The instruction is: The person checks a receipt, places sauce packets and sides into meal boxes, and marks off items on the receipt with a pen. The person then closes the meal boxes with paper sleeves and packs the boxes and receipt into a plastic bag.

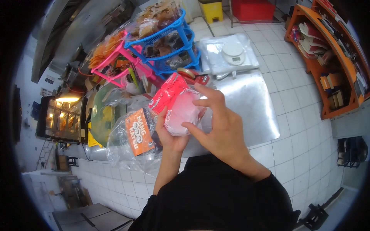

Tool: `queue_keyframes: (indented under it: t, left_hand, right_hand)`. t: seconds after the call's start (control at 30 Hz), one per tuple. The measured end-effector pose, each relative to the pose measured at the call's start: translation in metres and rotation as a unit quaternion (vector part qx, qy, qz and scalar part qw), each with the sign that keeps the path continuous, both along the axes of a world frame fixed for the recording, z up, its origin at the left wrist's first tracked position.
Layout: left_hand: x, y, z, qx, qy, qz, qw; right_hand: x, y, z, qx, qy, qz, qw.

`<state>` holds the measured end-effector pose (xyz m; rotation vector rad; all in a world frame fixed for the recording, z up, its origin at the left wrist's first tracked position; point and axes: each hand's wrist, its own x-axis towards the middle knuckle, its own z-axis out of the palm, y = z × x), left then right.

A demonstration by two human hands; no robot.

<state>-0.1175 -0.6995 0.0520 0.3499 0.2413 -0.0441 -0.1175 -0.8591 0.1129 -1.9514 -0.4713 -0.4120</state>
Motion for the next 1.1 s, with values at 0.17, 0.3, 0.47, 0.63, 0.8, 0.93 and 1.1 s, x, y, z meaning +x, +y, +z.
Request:
queue_keyframes:
  t: [0.17,0.3,0.47,0.63,0.8,0.93,1.1]
  left_hand:
    - [0.003,0.0,0.007,-0.022,-0.055,-0.019,0.998]
    - [0.006,0.001,0.015,-0.038,-0.089,-0.023,0.995]
    - [0.009,0.01,0.01,-0.086,-0.118,-0.008,0.989]
    - [0.009,0.008,0.022,-0.076,-0.197,-0.012,0.977]
    - [0.01,0.01,0.032,-0.04,-0.164,0.044,0.985]
    - [0.011,0.007,0.039,0.06,-0.101,0.094,0.989]
    - [0.013,0.012,0.031,0.012,-0.117,0.068,0.991]
  right_hand:
    - [0.004,-0.003,0.013,0.037,0.016,0.002,0.999]
    - [0.008,-0.002,0.021,0.049,-0.013,0.012,0.999]
    - [0.009,0.0,0.03,0.057,-0.05,0.04,0.996]
    - [0.01,0.005,0.038,0.045,-0.09,0.051,0.994]
    - [0.013,0.01,0.041,0.032,-0.112,0.045,0.992]
    - [0.017,0.018,0.04,0.012,-0.135,0.025,0.99]
    - [0.02,0.026,0.037,0.025,-0.139,0.0,0.99]
